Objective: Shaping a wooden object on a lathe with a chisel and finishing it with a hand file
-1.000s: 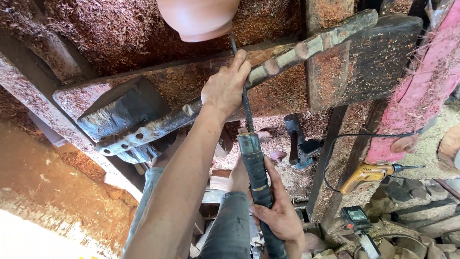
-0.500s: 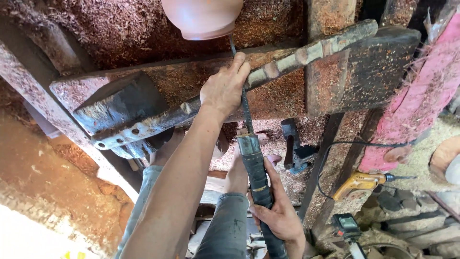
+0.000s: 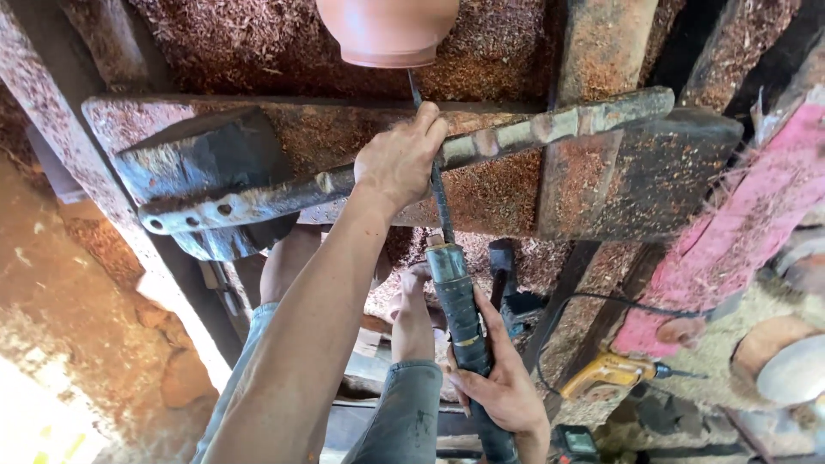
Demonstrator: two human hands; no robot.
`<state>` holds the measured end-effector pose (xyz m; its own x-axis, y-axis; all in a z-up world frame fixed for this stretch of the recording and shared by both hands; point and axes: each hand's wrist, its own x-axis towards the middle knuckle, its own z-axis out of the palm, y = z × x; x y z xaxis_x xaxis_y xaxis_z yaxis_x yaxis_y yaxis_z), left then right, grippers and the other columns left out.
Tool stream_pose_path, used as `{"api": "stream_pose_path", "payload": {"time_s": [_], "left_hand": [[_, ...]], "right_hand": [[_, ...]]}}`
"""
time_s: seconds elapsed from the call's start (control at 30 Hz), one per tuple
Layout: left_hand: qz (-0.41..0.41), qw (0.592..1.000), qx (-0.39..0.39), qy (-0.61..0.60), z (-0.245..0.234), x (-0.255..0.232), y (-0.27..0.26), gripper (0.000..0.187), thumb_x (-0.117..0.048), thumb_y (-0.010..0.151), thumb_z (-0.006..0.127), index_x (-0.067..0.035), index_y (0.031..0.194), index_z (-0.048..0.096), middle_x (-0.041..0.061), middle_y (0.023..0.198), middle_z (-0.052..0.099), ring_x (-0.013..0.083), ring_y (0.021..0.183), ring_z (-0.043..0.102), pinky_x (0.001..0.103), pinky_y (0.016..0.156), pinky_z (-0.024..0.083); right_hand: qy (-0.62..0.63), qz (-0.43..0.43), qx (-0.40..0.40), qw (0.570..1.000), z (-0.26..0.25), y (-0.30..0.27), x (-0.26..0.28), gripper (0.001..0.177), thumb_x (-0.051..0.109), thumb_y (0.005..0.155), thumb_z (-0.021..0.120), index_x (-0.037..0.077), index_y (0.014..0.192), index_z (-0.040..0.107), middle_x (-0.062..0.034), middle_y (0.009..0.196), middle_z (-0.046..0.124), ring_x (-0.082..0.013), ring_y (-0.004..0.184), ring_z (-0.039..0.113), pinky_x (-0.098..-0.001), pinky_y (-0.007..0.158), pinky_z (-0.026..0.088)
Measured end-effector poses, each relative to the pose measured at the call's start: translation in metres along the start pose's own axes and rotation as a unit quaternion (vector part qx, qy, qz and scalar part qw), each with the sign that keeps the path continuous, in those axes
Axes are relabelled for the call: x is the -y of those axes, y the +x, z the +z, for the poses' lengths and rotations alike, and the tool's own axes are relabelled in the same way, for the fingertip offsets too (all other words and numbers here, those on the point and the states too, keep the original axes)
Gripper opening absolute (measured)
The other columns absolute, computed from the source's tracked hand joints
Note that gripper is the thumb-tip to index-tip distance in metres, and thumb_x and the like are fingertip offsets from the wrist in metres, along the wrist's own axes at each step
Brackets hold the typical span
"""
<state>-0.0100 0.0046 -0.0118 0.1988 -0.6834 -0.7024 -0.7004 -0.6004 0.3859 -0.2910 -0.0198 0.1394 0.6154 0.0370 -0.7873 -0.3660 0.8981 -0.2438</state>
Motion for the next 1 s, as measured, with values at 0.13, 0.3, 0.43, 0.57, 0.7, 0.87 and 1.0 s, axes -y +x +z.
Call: {"api": "stream_pose_path", "payload": {"time_s": [0.13, 0.3, 0.43, 0.57, 0.7, 0.87, 1.0], "left_hand": [[-0.004, 1.000, -0.010, -0.007, 0.001, -0.001, -0.001, 0.039, 0.007, 0.081, 0.068, -0.005, 0.113, 0.048, 0.012, 0.131, 0.042, 0.0334, 0.070, 0.063, 0.054, 0.051, 0.060], [-0.015, 1.000, -0.007, -0.012, 0.007, 0.000, 0.001, 0.035, 0.005, 0.083, 0.067, -0.006, 0.112, 0.048, 0.011, 0.131, 0.042, 0.0310, 0.067, 0.063, 0.051, 0.051, 0.061], [-0.028, 0.999, -0.004, -0.018, 0.002, -0.002, -0.001, 0.036, 0.005, 0.083, 0.065, -0.007, 0.111, 0.047, 0.011, 0.132, 0.040, 0.0334, 0.068, 0.063, 0.054, 0.054, 0.061], [-0.041, 0.999, 0.014, -0.025, -0.003, -0.005, -0.002, 0.048, 0.003, 0.078, 0.074, -0.006, 0.117, 0.047, 0.011, 0.142, 0.037, 0.0342, 0.073, 0.063, 0.052, 0.054, 0.063], [-0.045, 0.999, 0.011, -0.014, 0.000, -0.005, -0.001, 0.045, 0.001, 0.080, 0.072, -0.007, 0.117, 0.046, 0.011, 0.138, 0.038, 0.0304, 0.072, 0.061, 0.047, 0.051, 0.063], [-0.042, 0.999, 0.025, -0.010, -0.003, -0.005, -0.001, 0.055, -0.006, 0.077, 0.079, -0.007, 0.121, 0.045, 0.013, 0.145, 0.035, 0.0299, 0.073, 0.062, 0.045, 0.056, 0.064], [-0.034, 0.999, 0.015, -0.003, 0.001, -0.004, -0.001, 0.044, -0.003, 0.083, 0.070, -0.006, 0.119, 0.044, 0.013, 0.138, 0.037, 0.0292, 0.071, 0.059, 0.045, 0.051, 0.063]], "right_hand": [[-0.017, 0.005, 0.012, 1.000, -0.015, 0.002, 0.006, 0.103, -0.002, 0.087, 0.072, 0.023, 0.166, 0.010, -0.0226, 0.102, 0.058, -0.0175, 0.066, 0.055, -0.0276, 0.042, 0.055], [-0.025, 0.022, 0.030, 0.999, -0.031, 0.004, 0.013, 0.104, 0.002, 0.088, 0.074, 0.023, 0.165, 0.007, -0.0266, 0.139, 0.054, -0.0147, 0.072, 0.056, -0.0259, 0.046, 0.058], [-0.045, 0.026, 0.046, 0.998, -0.043, 0.008, 0.014, 0.104, 0.001, 0.087, 0.073, 0.025, 0.165, 0.009, -0.0276, 0.117, 0.060, -0.0159, 0.061, 0.054, -0.0275, 0.046, 0.054], [-0.074, 0.076, 0.028, 0.994, -0.053, 0.007, 0.020, 0.107, 0.003, 0.084, 0.074, 0.032, 0.165, 0.010, -0.0212, 0.089, 0.061, -0.0141, 0.055, 0.052, -0.0261, 0.043, 0.053], [-0.102, 0.064, 0.050, 0.991, -0.055, 0.010, 0.026, 0.108, -0.008, 0.083, 0.066, 0.031, 0.165, 0.008, -0.0205, 0.093, 0.060, -0.0156, 0.058, 0.056, -0.0273, 0.049, 0.056], [-0.112, 0.051, 0.044, 0.991, -0.054, 0.010, 0.028, 0.105, -0.006, 0.084, 0.067, 0.028, 0.165, 0.009, -0.0220, 0.090, 0.060, -0.0152, 0.058, 0.054, -0.0254, 0.048, 0.056], [-0.134, 0.053, 0.033, 0.989, -0.053, 0.009, 0.029, 0.103, 0.000, 0.084, 0.069, 0.026, 0.165, 0.010, -0.0211, 0.091, 0.061, -0.0155, 0.059, 0.056, -0.0267, 0.049, 0.057]]}}
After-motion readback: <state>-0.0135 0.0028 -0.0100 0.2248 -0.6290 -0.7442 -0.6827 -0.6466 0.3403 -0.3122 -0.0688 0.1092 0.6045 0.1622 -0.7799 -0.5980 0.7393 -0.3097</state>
